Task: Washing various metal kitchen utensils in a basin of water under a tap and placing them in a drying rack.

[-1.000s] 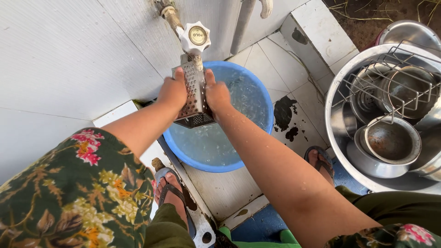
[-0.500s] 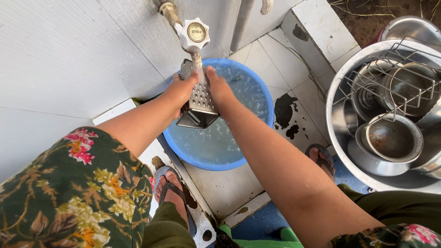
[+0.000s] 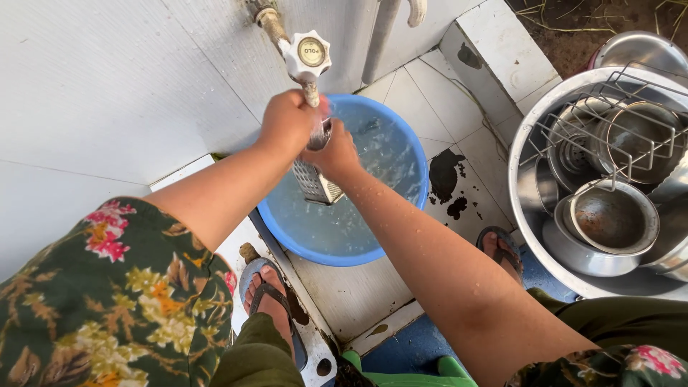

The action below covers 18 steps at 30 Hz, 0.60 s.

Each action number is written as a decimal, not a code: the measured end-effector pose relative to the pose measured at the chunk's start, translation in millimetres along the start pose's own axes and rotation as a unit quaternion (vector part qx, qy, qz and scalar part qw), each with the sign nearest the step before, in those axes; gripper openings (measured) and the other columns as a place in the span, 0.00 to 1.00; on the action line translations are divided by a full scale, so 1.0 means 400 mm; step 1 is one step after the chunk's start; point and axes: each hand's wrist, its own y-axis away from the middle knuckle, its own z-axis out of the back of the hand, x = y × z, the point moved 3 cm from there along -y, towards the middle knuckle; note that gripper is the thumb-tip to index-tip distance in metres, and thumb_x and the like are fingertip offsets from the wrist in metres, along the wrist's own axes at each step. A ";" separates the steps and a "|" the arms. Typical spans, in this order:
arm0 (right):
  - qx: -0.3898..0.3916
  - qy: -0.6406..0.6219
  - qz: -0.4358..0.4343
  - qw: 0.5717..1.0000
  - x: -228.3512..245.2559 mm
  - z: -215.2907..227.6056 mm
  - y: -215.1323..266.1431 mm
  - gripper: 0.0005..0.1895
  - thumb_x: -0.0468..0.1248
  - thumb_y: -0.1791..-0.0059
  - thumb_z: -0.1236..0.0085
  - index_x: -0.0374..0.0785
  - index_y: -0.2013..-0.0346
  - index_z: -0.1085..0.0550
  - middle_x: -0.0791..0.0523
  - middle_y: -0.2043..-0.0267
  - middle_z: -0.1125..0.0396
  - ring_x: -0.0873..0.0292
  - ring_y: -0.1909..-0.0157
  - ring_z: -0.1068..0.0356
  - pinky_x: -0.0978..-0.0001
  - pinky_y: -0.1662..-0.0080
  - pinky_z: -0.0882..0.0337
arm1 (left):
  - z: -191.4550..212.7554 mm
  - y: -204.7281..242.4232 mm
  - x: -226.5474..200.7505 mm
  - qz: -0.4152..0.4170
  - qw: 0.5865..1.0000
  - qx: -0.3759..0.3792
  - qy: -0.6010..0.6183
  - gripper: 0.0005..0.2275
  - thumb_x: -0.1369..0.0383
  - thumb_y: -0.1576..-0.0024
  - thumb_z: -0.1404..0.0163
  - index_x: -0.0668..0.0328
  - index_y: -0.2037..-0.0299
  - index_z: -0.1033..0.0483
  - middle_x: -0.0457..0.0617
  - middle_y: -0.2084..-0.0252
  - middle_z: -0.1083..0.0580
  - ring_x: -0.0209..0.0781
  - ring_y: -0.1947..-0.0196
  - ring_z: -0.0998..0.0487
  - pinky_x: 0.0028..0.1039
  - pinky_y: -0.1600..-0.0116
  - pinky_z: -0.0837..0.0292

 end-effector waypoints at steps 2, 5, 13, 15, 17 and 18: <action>-0.009 0.063 0.109 0.992 0.021 0.007 0.027 0.40 0.46 0.66 0.22 0.39 0.45 0.32 0.47 0.45 0.31 0.43 0.41 0.32 0.51 0.43 0.31 | -0.015 0.010 -0.009 0.139 0.966 0.140 0.167 0.08 0.70 0.38 0.53 0.65 0.60 0.21 0.54 0.61 0.19 0.44 0.62 0.18 0.37 0.57 0.24; -0.052 0.124 0.237 0.962 -0.005 -0.011 0.031 0.44 0.44 0.65 0.22 0.40 0.40 0.35 0.46 0.41 0.34 0.39 0.42 0.34 0.50 0.43 0.32 | -0.009 0.013 0.007 0.181 0.953 0.216 0.112 0.11 0.64 0.37 0.48 0.68 0.60 0.20 0.52 0.67 0.23 0.42 0.69 0.25 0.36 0.62 0.28; -0.013 0.027 0.066 0.997 0.088 0.045 0.059 0.47 0.44 0.68 0.21 0.36 0.44 0.41 0.45 0.45 0.35 0.41 0.43 0.32 0.50 0.45 0.31 | 0.131 -0.021 -0.128 -0.013 0.914 0.172 -0.368 0.16 0.59 0.31 0.55 0.64 0.60 0.21 0.63 0.60 0.22 0.63 0.57 0.21 0.51 0.52 0.28; -0.005 0.007 0.049 0.999 0.071 0.041 0.052 0.46 0.42 0.67 0.21 0.36 0.44 0.41 0.46 0.45 0.35 0.42 0.44 0.31 0.51 0.45 0.30 | 0.154 -0.038 -0.162 -0.054 0.909 0.159 -0.382 0.13 0.61 0.32 0.55 0.63 0.59 0.22 0.63 0.58 0.22 0.64 0.55 0.21 0.51 0.51 0.28; -0.005 -0.084 0.054 0.995 0.039 0.032 0.042 0.48 0.40 0.68 0.23 0.36 0.42 0.43 0.46 0.47 0.33 0.45 0.43 0.29 0.55 0.43 0.29 | 0.179 -0.060 -0.196 -0.051 0.922 0.121 -0.364 0.10 0.71 0.43 0.52 0.62 0.52 0.27 0.61 0.55 0.24 0.63 0.56 0.21 0.49 0.54 0.27; -0.006 -0.084 0.055 0.995 0.047 0.036 0.046 0.48 0.40 0.68 0.23 0.36 0.42 0.43 0.46 0.47 0.33 0.45 0.43 0.29 0.55 0.43 0.29 | 0.187 -0.064 -0.204 -0.052 0.922 0.120 -0.364 0.10 0.71 0.43 0.52 0.62 0.52 0.27 0.61 0.55 0.24 0.63 0.56 0.21 0.49 0.54 0.27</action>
